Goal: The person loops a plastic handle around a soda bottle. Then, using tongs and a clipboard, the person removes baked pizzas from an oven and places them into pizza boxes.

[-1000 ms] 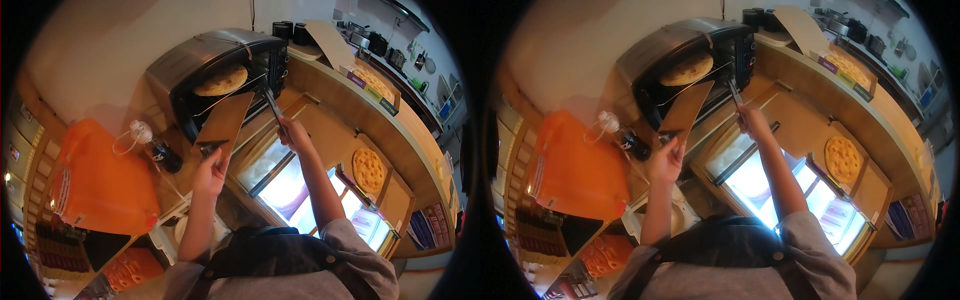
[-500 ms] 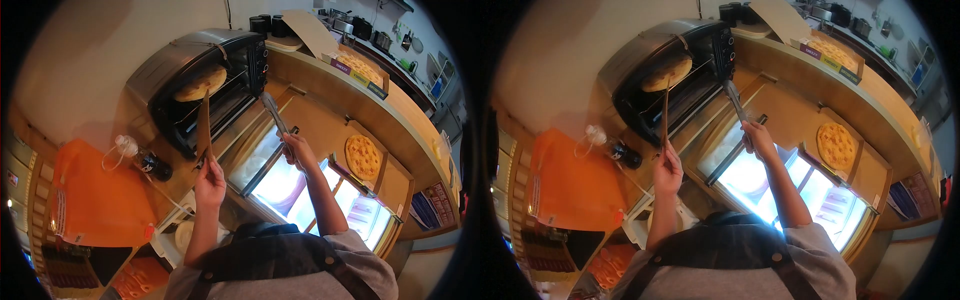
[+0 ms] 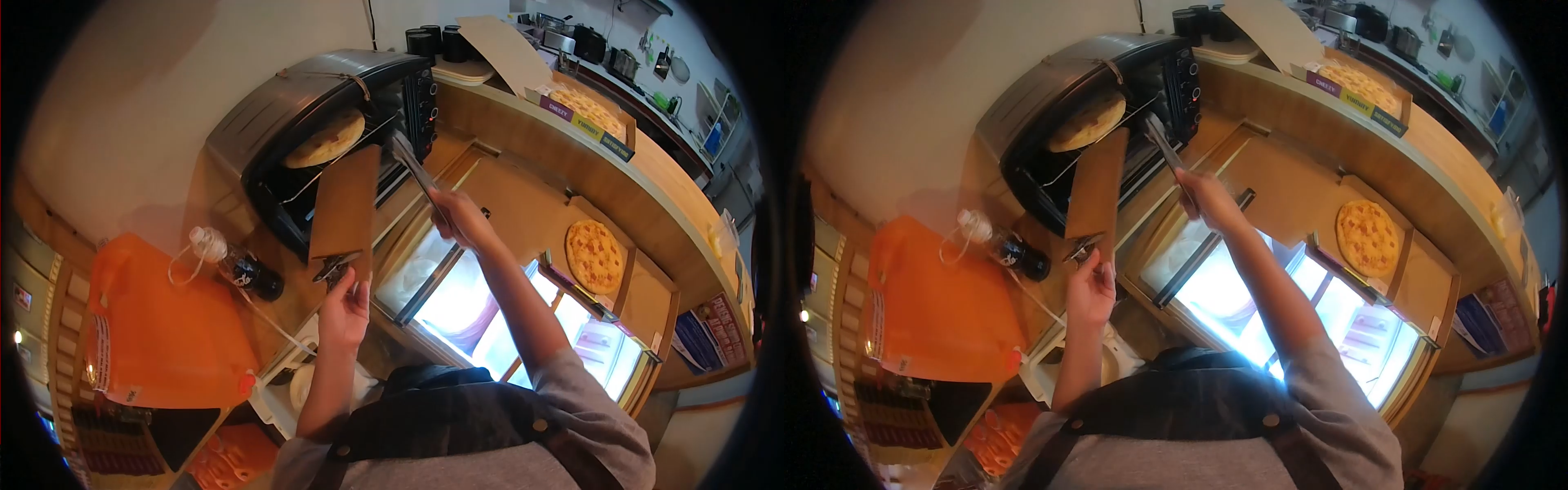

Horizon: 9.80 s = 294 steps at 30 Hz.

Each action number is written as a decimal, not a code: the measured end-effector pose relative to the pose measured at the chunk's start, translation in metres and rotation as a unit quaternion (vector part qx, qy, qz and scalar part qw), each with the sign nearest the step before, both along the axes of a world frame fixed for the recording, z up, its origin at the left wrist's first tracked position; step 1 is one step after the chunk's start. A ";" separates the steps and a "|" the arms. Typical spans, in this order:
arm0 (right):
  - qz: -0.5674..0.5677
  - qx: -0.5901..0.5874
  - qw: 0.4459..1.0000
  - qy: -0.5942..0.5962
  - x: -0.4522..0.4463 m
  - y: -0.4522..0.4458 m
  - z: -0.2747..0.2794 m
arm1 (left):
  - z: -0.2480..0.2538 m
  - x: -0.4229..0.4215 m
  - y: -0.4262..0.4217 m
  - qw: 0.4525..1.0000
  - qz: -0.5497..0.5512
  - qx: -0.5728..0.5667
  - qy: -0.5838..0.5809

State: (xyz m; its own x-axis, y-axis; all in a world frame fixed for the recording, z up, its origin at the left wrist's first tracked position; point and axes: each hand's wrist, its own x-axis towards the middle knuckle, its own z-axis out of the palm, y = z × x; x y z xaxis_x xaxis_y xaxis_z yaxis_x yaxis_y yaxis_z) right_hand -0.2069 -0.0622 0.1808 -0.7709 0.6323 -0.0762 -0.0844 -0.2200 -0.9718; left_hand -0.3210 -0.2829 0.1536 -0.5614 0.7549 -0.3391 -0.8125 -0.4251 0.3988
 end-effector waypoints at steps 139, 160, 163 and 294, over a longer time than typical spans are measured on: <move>-0.407 -0.271 0.872 0.009 0.474 -0.056 -0.100 | -0.044 0.150 0.330 0.566 -0.537 -0.299 0.550; -0.445 -0.271 0.853 0.030 0.478 -0.036 -0.114 | -0.043 0.144 0.341 0.574 -0.553 -0.280 0.535; -0.442 -0.262 0.857 0.028 0.481 -0.035 -0.115 | -0.041 0.138 0.360 0.570 -0.555 -0.283 0.536; 0.076 -0.068 0.994 -0.035 -0.074 -0.012 0.004 | 0.021 0.051 -0.133 0.983 -0.087 -0.073 0.142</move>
State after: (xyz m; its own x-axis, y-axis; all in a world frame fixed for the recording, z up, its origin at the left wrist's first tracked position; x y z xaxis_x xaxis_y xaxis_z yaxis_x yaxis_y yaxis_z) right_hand -0.2810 -0.0742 0.1852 -0.8471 0.4884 -0.2095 0.0270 -0.3541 -0.9348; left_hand -0.2696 -0.4157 0.1751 -0.5165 0.8026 -0.2985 -0.7146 -0.2118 0.6667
